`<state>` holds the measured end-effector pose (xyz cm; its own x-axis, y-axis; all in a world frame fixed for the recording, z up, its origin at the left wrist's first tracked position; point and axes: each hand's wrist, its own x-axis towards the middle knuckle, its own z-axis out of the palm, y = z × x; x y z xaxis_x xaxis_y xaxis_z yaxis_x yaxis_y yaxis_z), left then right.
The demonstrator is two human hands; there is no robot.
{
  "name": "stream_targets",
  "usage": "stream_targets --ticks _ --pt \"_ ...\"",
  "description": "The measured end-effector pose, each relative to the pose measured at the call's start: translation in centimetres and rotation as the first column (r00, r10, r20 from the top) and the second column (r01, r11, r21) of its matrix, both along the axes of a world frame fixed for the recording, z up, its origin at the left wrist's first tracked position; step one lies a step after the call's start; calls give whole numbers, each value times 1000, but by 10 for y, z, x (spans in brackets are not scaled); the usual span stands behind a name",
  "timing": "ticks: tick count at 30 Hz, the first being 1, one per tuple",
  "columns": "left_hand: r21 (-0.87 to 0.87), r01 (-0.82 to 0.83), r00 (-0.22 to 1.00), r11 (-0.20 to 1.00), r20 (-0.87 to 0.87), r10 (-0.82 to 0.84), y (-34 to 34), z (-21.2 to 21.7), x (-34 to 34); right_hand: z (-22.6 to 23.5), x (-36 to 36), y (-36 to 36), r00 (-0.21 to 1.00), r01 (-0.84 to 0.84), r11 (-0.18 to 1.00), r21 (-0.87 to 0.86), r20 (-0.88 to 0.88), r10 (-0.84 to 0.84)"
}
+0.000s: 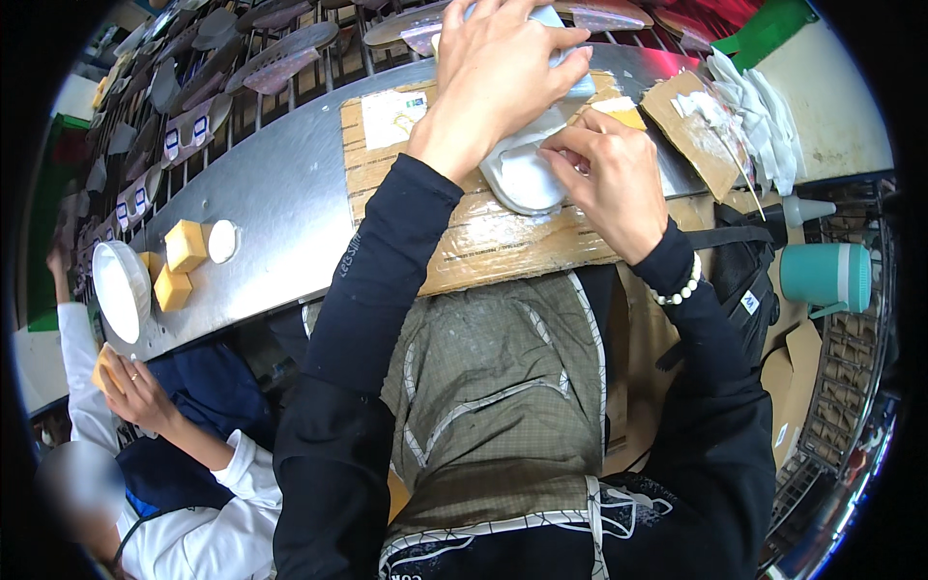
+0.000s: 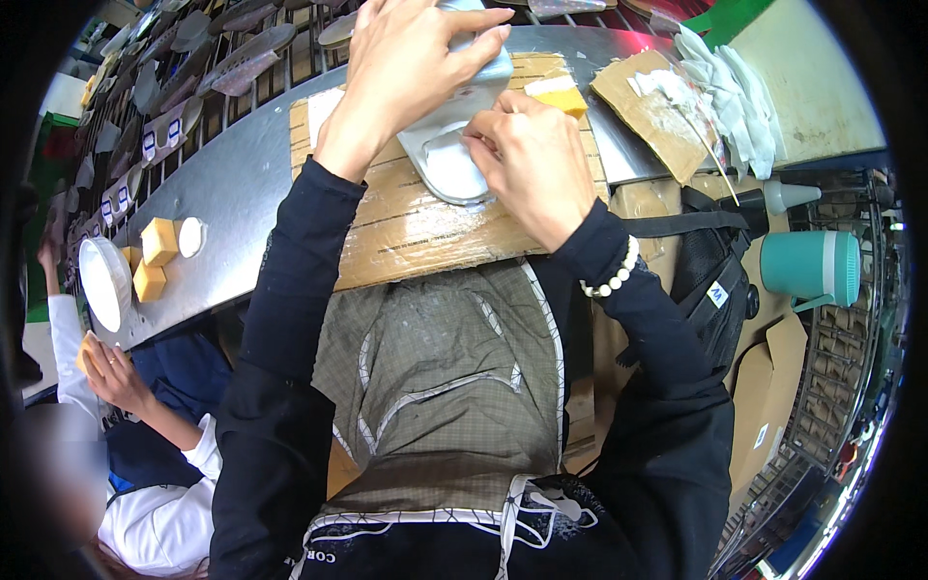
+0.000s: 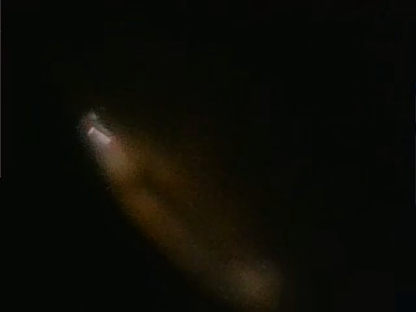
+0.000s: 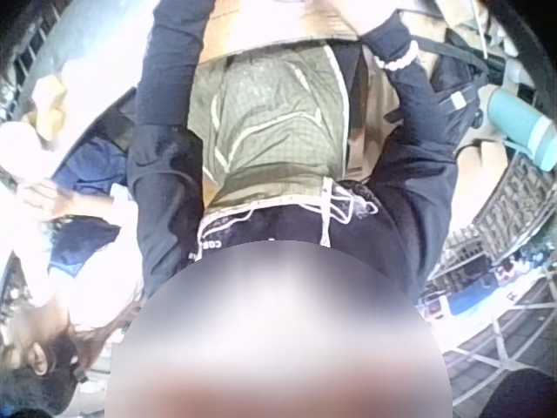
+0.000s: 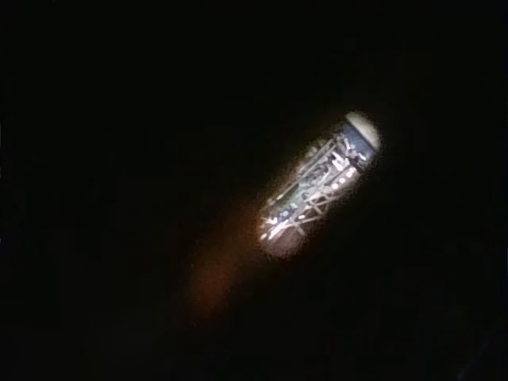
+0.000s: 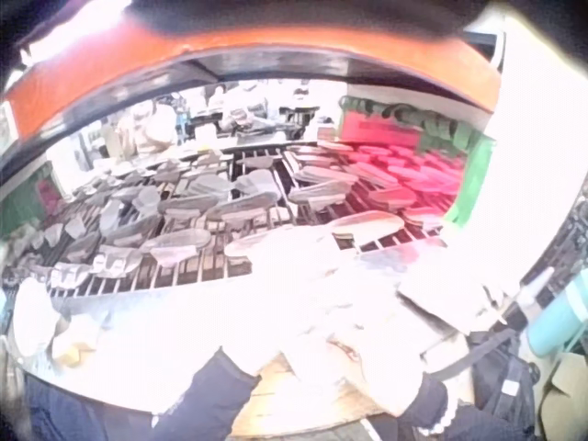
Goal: The person repeatedly rubs a yellow block against the sole of a pink star-patterned sandal, then places the sandal on a rack. The person also handles a white plastic sandal form and a small white circular object on the workbench.
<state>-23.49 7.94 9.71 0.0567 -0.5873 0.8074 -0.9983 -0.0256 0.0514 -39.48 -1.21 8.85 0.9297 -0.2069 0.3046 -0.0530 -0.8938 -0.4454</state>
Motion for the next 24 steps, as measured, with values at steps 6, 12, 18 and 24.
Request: stream_targets --ticks 6,12,18,24 --pt "-23 -14 1000 1000 -16 14 -3 -2 2 -1 0 -5 999 -36 988 148 4 36" --pt "-29 -18 1000 999 -21 18 -3 -5 2 -11 -4 3 984 -62 990 126 175 39" --pt "-26 -22 1000 999 -19 21 -2 -4 1 -19 -4 3 942 -104 983 -154 300 147" --pt "-17 -28 1000 999 -14 27 -2 -4 3 -24 -9 6 959 -88 976 -201 248 138"
